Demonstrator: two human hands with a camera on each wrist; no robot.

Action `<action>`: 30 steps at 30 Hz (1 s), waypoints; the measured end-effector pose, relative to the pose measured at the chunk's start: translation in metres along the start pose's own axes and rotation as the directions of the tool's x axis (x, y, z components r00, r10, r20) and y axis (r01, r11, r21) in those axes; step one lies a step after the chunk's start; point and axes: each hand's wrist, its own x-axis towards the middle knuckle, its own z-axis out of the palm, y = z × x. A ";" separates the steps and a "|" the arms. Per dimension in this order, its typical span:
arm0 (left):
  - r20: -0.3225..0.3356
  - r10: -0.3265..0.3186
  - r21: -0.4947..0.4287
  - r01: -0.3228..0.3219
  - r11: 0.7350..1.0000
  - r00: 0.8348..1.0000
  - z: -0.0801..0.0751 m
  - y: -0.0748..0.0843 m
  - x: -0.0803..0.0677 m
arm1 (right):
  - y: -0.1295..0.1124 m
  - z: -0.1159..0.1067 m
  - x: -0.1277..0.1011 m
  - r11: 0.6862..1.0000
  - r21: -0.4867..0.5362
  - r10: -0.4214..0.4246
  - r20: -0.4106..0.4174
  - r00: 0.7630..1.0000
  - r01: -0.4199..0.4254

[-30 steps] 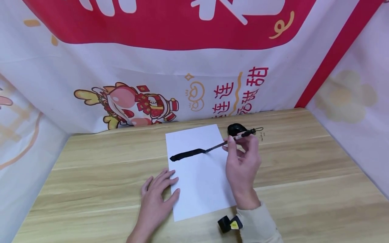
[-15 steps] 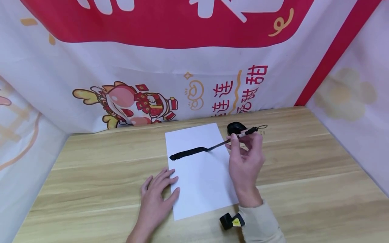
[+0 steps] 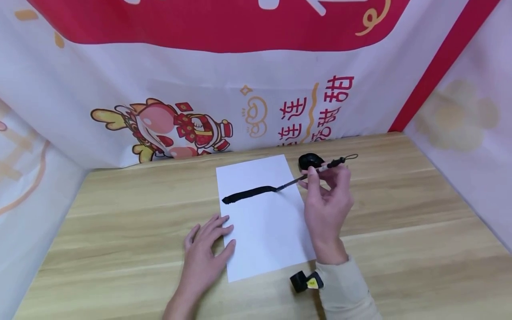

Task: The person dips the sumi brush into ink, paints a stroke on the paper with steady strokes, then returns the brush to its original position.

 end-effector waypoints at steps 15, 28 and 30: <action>0.015 -0.018 0.000 0.018 1.000 1.000 -0.002 0.001 0.002 | -0.002 -0.004 0.006 0.999 0.028 0.042 -0.049 0.998 -0.041; 0.014 -0.010 0.001 0.010 1.000 1.000 -0.001 0.001 0.003 | 0.001 -0.008 0.009 1.000 0.002 0.009 -0.068 0.998 -0.009; 0.016 -0.012 0.002 0.012 1.000 1.000 -0.001 0.001 0.004 | 0.001 -0.009 0.010 1.000 -0.007 0.008 -0.067 0.998 -0.008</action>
